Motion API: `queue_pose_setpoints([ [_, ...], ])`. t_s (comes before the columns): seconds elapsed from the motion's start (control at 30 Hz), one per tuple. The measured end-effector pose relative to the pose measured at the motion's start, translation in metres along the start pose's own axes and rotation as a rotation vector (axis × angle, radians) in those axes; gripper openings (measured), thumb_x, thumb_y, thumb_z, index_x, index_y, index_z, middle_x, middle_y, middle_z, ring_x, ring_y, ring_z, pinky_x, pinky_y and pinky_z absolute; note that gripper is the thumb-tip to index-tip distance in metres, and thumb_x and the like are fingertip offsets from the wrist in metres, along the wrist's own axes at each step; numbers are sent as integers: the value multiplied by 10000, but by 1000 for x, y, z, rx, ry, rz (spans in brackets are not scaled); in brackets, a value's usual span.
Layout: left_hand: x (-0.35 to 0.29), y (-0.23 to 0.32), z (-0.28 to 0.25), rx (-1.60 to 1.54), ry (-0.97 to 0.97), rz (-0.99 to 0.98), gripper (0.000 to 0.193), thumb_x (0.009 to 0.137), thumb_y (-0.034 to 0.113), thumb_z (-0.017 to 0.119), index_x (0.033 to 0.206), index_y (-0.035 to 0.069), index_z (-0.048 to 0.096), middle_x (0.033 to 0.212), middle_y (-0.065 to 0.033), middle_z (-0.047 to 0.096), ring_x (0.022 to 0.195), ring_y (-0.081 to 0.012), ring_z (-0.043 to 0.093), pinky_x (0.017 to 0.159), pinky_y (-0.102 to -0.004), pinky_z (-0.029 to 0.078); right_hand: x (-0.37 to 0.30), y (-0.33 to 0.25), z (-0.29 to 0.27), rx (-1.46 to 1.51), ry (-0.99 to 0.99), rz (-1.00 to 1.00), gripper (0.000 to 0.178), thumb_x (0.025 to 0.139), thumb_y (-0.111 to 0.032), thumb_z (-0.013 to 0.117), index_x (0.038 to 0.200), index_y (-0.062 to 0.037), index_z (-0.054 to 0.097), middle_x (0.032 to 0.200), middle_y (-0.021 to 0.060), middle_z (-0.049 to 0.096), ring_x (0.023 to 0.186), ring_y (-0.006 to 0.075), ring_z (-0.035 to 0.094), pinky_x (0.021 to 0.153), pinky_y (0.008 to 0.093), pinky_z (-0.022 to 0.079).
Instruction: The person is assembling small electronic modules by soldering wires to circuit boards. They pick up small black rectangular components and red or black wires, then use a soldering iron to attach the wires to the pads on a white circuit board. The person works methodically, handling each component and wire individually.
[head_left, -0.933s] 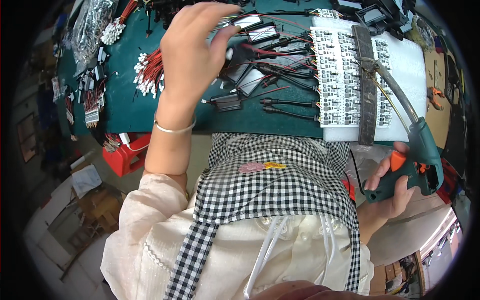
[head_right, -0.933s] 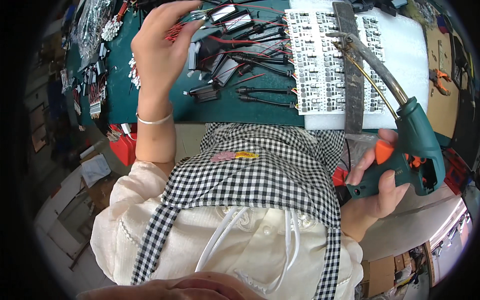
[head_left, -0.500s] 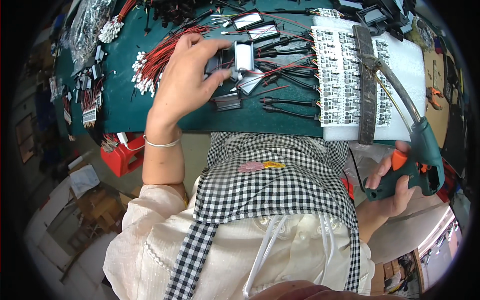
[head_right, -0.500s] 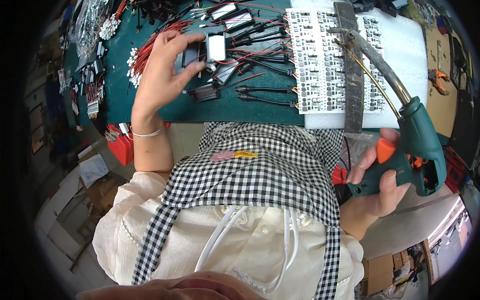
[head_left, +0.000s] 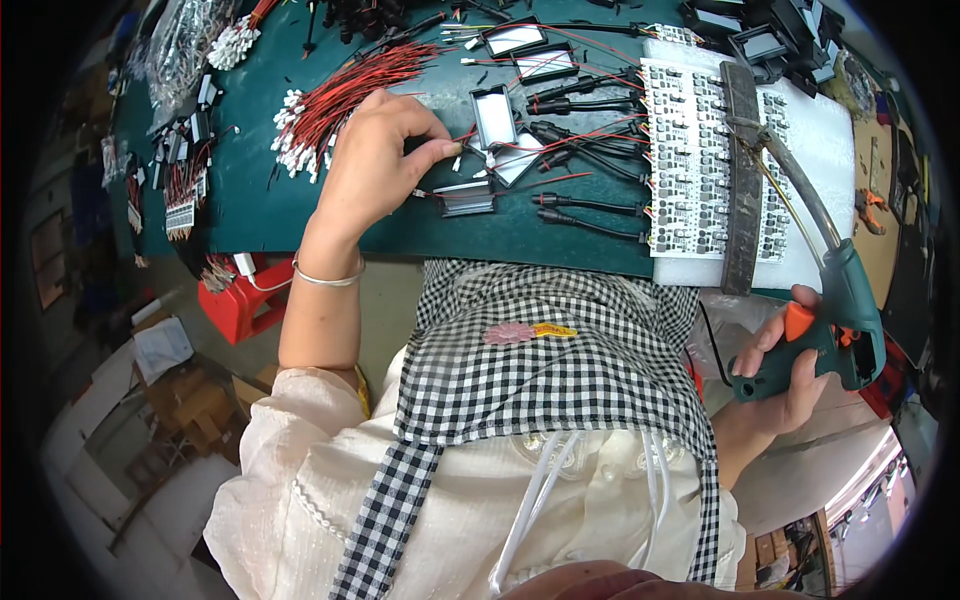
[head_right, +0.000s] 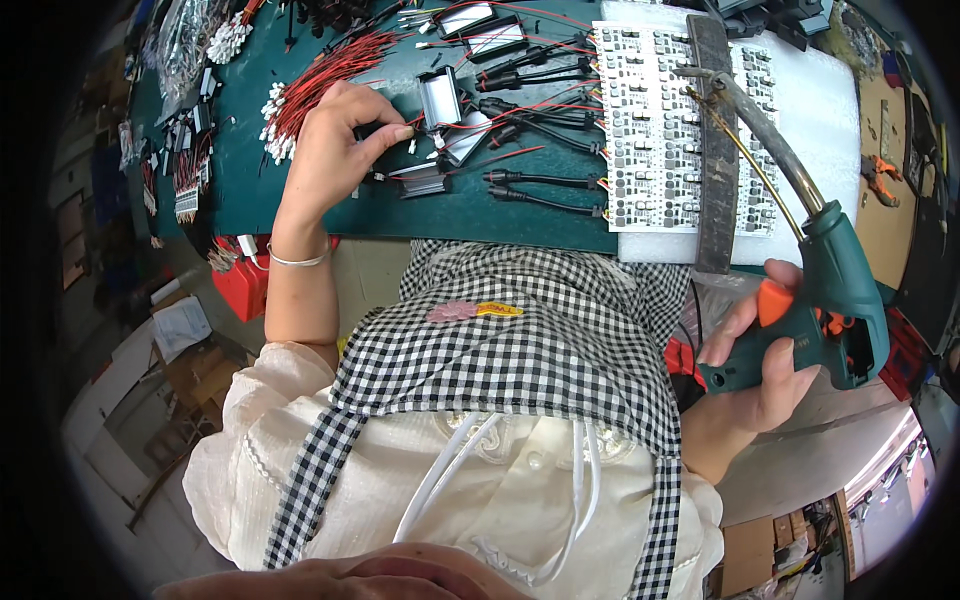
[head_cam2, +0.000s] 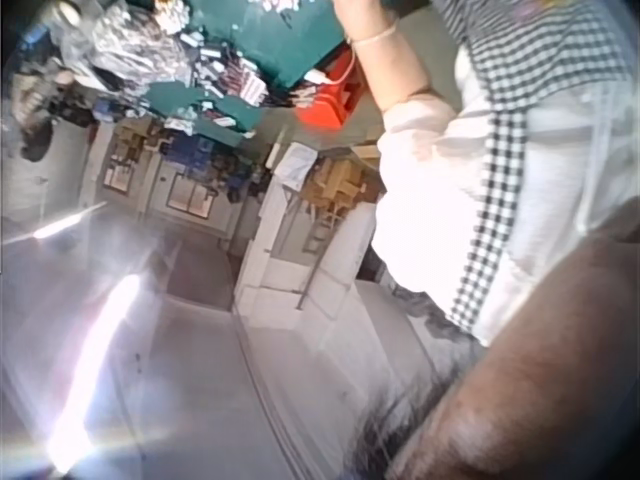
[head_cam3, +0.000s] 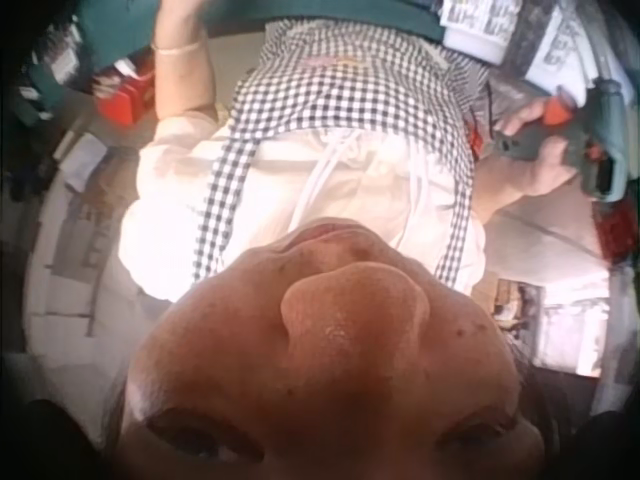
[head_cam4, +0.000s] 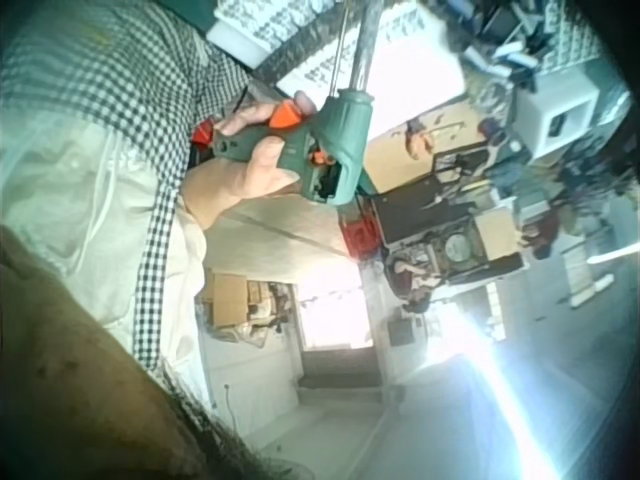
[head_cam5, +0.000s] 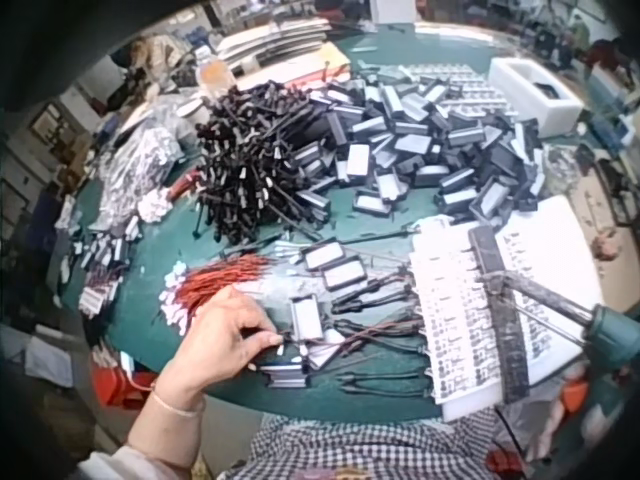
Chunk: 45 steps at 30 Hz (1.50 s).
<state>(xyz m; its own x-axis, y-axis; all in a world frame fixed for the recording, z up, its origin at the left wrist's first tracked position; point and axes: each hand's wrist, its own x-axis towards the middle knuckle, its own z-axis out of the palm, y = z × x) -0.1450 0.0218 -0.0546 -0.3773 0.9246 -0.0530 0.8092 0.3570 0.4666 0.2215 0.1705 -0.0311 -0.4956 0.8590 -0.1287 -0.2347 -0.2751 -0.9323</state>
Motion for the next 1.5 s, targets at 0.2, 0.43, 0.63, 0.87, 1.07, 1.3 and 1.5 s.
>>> queue_pose_setpoints([
  [0.2,-7,-8,-22,-860,306,-320,120,939,71,575,980,-28,628,781,-57,643,670,-88,579,608,-216,454,-5,-1,-5,4,15,-11,597,881,-250,577,1268,150,361,765,174,549,502,164,523,425,259,470],
  [0.43,13,52,-18,-959,86,-211,139,936,127,600,949,-2,651,696,13,591,525,-3,393,452,-170,279,-7,-4,-9,-9,22,5,633,874,-266,620,1271,158,369,748,171,558,488,173,541,433,260,485],
  [0.63,35,102,25,-525,-61,10,96,840,94,678,798,12,648,529,32,478,478,-27,395,440,-217,313,-15,-3,-12,-34,128,5,681,787,-278,717,1212,169,428,866,215,596,502,180,555,412,259,465],
  [0.87,51,119,61,-107,-73,292,58,758,59,682,780,6,675,658,-112,655,542,-153,620,523,-269,479,-29,-2,-23,-122,80,29,689,834,-309,653,1262,161,387,749,171,555,474,164,537,421,271,482],
  [1.07,52,115,63,-190,-57,214,88,778,92,702,792,6,684,570,-61,579,476,-91,494,467,-238,393,-28,0,-18,-146,72,115,724,804,-337,695,1245,158,404,734,162,565,474,165,541,421,272,482],
  [1.3,50,113,70,-147,-31,147,112,786,117,715,785,9,686,523,-30,542,449,-61,437,445,-225,359,-29,8,-15,-184,117,134,759,771,-370,739,1219,154,420,686,140,566,477,156,542,420,265,474],
  [1.5,52,112,77,-223,37,178,130,777,136,721,766,10,687,505,-27,533,439,-58,431,444,-222,361,-25,3,-5,-197,147,163,760,762,-374,749,1204,156,429,676,141,561,470,151,532,415,256,460],
])
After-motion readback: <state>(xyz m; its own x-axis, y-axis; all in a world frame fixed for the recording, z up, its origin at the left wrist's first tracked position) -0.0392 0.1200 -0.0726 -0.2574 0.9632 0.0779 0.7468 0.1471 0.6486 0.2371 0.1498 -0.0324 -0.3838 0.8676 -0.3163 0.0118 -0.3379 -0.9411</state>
